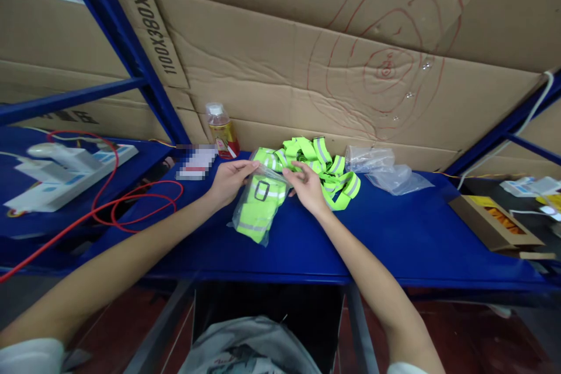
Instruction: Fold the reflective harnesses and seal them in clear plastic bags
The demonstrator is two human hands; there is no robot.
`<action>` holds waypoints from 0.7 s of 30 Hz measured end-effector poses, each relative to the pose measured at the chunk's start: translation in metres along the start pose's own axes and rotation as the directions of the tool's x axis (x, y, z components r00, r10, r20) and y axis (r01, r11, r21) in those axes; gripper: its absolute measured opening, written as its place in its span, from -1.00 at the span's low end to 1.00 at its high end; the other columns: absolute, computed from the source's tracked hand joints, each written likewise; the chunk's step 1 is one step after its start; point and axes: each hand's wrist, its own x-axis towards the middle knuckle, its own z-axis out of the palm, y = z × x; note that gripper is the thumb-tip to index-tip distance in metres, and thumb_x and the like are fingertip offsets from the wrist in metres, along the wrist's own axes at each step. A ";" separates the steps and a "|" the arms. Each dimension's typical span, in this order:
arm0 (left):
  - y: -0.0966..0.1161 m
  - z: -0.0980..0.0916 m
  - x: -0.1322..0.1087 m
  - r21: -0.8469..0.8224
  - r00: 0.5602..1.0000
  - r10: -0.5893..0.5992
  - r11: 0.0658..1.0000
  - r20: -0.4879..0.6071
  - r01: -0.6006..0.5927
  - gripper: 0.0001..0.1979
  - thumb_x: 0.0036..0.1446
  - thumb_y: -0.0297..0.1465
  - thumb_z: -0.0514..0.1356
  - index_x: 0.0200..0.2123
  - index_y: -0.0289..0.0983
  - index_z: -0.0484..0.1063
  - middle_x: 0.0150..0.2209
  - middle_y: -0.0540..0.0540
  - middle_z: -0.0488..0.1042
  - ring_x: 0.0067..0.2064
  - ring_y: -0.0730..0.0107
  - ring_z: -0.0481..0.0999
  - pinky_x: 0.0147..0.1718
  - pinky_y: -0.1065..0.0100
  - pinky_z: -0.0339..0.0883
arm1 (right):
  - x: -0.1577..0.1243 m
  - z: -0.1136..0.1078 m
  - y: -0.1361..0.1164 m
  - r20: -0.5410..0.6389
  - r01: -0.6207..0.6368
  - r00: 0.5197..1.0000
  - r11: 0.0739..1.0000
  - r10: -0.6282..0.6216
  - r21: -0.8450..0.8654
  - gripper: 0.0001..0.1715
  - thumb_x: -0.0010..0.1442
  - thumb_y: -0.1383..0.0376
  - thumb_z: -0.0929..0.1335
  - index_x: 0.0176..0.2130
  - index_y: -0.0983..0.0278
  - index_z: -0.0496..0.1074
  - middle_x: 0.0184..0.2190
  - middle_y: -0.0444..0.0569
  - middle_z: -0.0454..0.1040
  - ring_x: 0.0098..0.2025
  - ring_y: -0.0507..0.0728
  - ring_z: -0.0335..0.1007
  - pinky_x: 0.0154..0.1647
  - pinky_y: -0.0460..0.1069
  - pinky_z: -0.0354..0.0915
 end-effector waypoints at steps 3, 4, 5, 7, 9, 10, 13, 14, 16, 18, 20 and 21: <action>0.001 0.002 -0.001 -0.017 0.999 0.005 1.000 -0.039 -0.006 -0.45 -0.11 0.08 0.59 -0.29 -0.29 0.74 -0.25 -0.20 0.74 -0.30 0.26 0.67 -0.41 0.39 0.50 | 0.001 -0.003 -0.005 0.036 -0.154 0.988 0.983 0.151 0.104 -0.33 0.05 -0.25 0.59 -0.23 0.28 0.68 -0.48 -0.05 0.60 -0.53 0.07 0.49 -0.53 -0.03 0.54; 0.000 0.002 -0.001 -0.019 0.999 0.008 1.000 -0.053 -0.009 -0.44 -0.11 0.09 0.59 -0.29 -0.29 0.73 -0.26 -0.19 0.74 -0.31 0.27 0.67 -0.42 0.41 0.49 | 0.001 -0.003 -0.007 0.035 -0.171 0.985 0.976 0.168 0.137 -0.36 0.03 -0.22 0.61 -0.26 0.28 0.69 -0.48 -0.04 0.61 -0.52 0.06 0.52 -0.51 -0.03 0.57; 0.000 0.002 -0.001 -0.023 0.998 0.007 1.000 -0.065 -0.008 -0.43 -0.12 0.09 0.59 -0.28 -0.29 0.73 -0.26 -0.19 0.74 -0.31 0.28 0.67 -0.42 0.41 0.49 | 0.001 -0.003 -0.008 0.028 -0.183 0.983 0.968 0.180 0.171 -0.38 0.00 -0.19 0.64 -0.27 0.28 0.70 -0.46 -0.04 0.64 -0.51 0.06 0.54 -0.48 -0.04 0.60; -0.002 0.001 0.001 -0.039 0.997 -0.006 0.999 -0.077 0.003 -0.40 -0.15 0.10 0.59 -0.27 -0.30 0.72 -0.25 -0.19 0.74 -0.31 0.28 0.66 -0.41 0.40 0.50 | 0.001 -0.004 -0.008 0.020 -0.215 0.976 0.950 0.216 0.227 -0.42 -0.09 -0.11 0.70 -0.28 0.27 0.71 -0.41 -0.03 0.68 -0.47 0.07 0.59 -0.44 -0.04 0.63; -0.005 -0.002 0.004 -0.052 0.997 -0.017 0.999 -0.081 0.013 -0.39 -0.15 0.10 0.59 -0.27 -0.30 0.71 -0.23 -0.19 0.73 -0.31 0.28 0.66 -0.40 0.39 0.52 | 0.002 -0.007 -0.007 0.035 -0.253 0.967 0.931 0.253 0.264 -0.43 -0.13 -0.07 0.72 -0.32 0.28 0.70 -0.40 0.00 0.70 -0.43 0.10 0.64 -0.41 -0.02 0.66; -0.005 -0.003 0.005 -0.052 0.996 -0.020 0.999 -0.084 0.016 -0.39 -0.15 0.11 0.59 -0.27 -0.31 0.71 -0.23 -0.20 0.73 -0.31 0.28 0.66 -0.40 0.39 0.51 | 0.002 -0.008 -0.007 0.052 -0.263 0.965 0.926 0.259 0.271 -0.43 -0.14 -0.07 0.72 -0.32 0.29 0.70 -0.39 0.01 0.71 -0.41 0.12 0.66 -0.40 -0.01 0.67; -0.005 -0.004 0.006 -0.039 0.996 -0.017 0.999 -0.086 0.013 -0.39 -0.14 0.11 0.58 -0.27 -0.31 0.70 -0.25 -0.20 0.73 -0.30 0.27 0.66 -0.39 0.39 0.51 | 0.004 -0.012 -0.007 0.072 -0.232 0.973 0.942 0.222 0.244 -0.41 -0.18 -0.07 0.73 -0.30 0.29 0.72 -0.38 0.00 0.71 -0.37 0.15 0.69 -0.39 0.01 0.68; -0.004 -0.004 0.006 -0.034 0.997 -0.013 0.999 -0.082 0.011 -0.39 -0.14 0.11 0.58 -0.27 -0.31 0.69 -0.25 -0.19 0.72 -0.29 0.27 0.66 -0.37 0.38 0.52 | 0.005 -0.013 -0.007 0.055 -0.208 0.978 0.951 0.201 0.230 -0.41 -0.20 -0.06 0.74 -0.31 0.28 0.73 -0.38 -0.01 0.71 -0.38 0.15 0.68 -0.40 0.01 0.68; -0.002 -0.003 0.005 -0.025 0.997 0.004 1.000 -0.080 -0.006 -0.38 -0.13 0.13 0.57 -0.28 -0.32 0.68 -0.27 -0.18 0.71 -0.28 0.28 0.66 -0.34 0.37 0.54 | 0.005 -0.013 -0.007 0.005 -0.159 0.987 0.964 0.161 0.215 -0.41 -0.21 -0.09 0.73 -0.35 0.29 0.72 -0.40 -0.02 0.71 -0.41 0.14 0.67 -0.42 0.00 0.67; -0.001 -0.001 0.004 -0.014 0.995 0.024 1.000 -0.093 -0.025 -0.36 -0.13 0.15 0.56 -0.30 -0.33 0.67 -0.30 -0.16 0.69 -0.30 0.30 0.64 -0.32 0.36 0.55 | 0.005 -0.012 -0.006 -0.030 -0.115 0.992 0.970 0.124 0.215 -0.39 -0.20 -0.13 0.72 -0.37 0.28 0.71 -0.39 -0.02 0.71 -0.42 0.14 0.65 -0.44 -0.01 0.65; 0.000 -0.001 0.005 -0.005 0.993 0.031 0.999 -0.113 -0.031 -0.34 -0.15 0.17 0.55 -0.31 -0.34 0.67 -0.32 -0.16 0.68 -0.32 0.32 0.62 -0.33 0.35 0.56 | 0.005 -0.010 -0.005 -0.044 -0.080 0.995 0.973 0.092 0.216 -0.39 -0.16 -0.16 0.70 -0.36 0.27 0.71 -0.37 -0.02 0.72 -0.41 0.13 0.66 -0.45 -0.02 0.64; -0.001 -0.001 0.005 -0.003 0.992 0.026 1.000 -0.122 -0.026 -0.33 -0.16 0.17 0.55 -0.31 -0.34 0.67 -0.32 -0.16 0.68 -0.33 0.32 0.62 -0.33 0.35 0.56 | 0.005 -0.010 -0.004 -0.046 -0.073 0.995 0.973 0.085 0.217 -0.39 -0.14 -0.17 0.69 -0.35 0.26 0.71 -0.36 -0.03 0.72 -0.39 0.13 0.66 -0.45 -0.02 0.64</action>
